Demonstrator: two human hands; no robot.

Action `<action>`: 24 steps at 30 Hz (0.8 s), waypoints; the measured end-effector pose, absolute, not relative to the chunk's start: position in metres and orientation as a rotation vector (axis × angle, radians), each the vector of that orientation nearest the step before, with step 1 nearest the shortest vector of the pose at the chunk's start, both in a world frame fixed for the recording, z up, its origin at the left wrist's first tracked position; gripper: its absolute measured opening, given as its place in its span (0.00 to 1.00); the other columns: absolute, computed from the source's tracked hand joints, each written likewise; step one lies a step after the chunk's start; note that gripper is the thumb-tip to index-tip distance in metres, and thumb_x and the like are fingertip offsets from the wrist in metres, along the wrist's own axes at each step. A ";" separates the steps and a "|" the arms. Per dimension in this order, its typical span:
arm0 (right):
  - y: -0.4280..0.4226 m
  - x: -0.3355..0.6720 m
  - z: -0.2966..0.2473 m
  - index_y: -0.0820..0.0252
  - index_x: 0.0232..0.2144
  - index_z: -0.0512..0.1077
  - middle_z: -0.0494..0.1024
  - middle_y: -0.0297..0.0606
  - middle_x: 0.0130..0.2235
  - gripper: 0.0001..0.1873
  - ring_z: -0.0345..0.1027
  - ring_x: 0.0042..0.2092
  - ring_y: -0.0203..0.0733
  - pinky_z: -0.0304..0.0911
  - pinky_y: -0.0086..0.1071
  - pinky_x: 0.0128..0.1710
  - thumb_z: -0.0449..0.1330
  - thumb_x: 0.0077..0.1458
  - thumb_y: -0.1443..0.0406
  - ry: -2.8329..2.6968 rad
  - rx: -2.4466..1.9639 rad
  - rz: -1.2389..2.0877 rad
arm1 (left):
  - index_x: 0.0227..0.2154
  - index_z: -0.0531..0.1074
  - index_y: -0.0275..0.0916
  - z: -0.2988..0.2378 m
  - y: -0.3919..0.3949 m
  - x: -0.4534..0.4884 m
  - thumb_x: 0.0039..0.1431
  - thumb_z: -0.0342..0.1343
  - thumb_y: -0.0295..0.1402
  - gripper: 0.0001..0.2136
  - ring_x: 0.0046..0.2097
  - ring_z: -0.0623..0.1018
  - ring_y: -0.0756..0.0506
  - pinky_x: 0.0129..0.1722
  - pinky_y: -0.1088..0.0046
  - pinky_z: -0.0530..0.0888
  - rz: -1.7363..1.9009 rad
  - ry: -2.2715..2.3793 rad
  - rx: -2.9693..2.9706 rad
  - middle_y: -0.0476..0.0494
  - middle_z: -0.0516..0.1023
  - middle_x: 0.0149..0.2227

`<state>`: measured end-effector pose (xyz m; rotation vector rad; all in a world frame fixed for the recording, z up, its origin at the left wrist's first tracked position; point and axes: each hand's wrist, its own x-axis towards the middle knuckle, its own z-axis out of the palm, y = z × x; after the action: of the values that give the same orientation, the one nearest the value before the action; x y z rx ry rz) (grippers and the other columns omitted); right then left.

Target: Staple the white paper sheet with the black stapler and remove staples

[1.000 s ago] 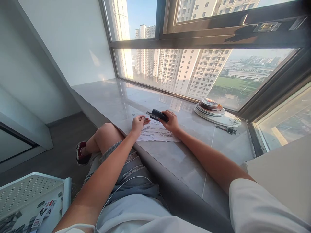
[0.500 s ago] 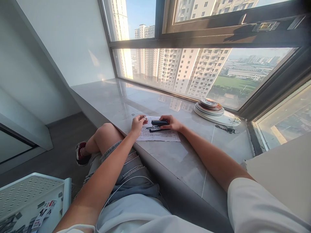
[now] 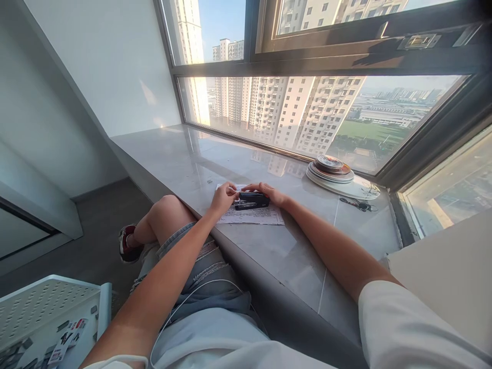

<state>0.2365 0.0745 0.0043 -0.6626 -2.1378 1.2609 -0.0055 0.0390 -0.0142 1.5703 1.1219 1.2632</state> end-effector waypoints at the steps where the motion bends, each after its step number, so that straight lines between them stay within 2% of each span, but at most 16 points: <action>1: 0.074 0.236 0.005 0.55 0.55 0.77 0.78 0.40 0.56 0.40 0.68 0.58 0.52 0.59 0.43 0.61 0.42 0.65 0.36 -2.129 -0.658 1.296 | 0.34 0.70 0.41 -0.014 0.039 -0.006 0.47 0.71 0.44 0.19 0.31 0.80 0.45 0.29 0.71 0.74 1.264 1.121 1.568 0.47 0.79 0.28; 5: 0.072 0.235 0.007 0.56 0.57 0.77 0.79 0.42 0.56 0.39 0.69 0.59 0.53 0.59 0.44 0.63 0.45 0.65 0.36 -2.134 -0.623 1.371 | 0.34 0.69 0.40 -0.016 0.041 -0.008 0.49 0.70 0.44 0.18 0.30 0.79 0.46 0.31 0.68 0.77 1.284 1.106 1.562 0.46 0.79 0.29; 12: 0.070 0.234 0.013 0.56 0.53 0.79 0.76 0.41 0.60 0.38 0.66 0.63 0.56 0.57 0.46 0.66 0.50 0.62 0.35 -2.180 -0.585 1.262 | 0.33 0.70 0.39 -0.022 0.046 -0.008 0.50 0.70 0.44 0.17 0.32 0.79 0.46 0.34 0.66 0.78 1.335 1.050 1.515 0.45 0.78 0.31; 24: 0.072 0.235 0.012 0.54 0.57 0.77 0.73 0.41 0.63 0.33 0.62 0.66 0.55 0.54 0.46 0.68 0.51 0.66 0.41 -2.244 -0.541 1.176 | 0.33 0.71 0.40 -0.016 0.040 -0.009 0.52 0.68 0.41 0.14 0.35 0.80 0.45 0.37 0.67 0.76 1.322 1.075 1.570 0.45 0.79 0.33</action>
<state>0.2346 0.0720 0.0117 -0.5405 -2.2443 1.1765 -0.0091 0.0401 -0.0162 1.5701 1.0745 1.3217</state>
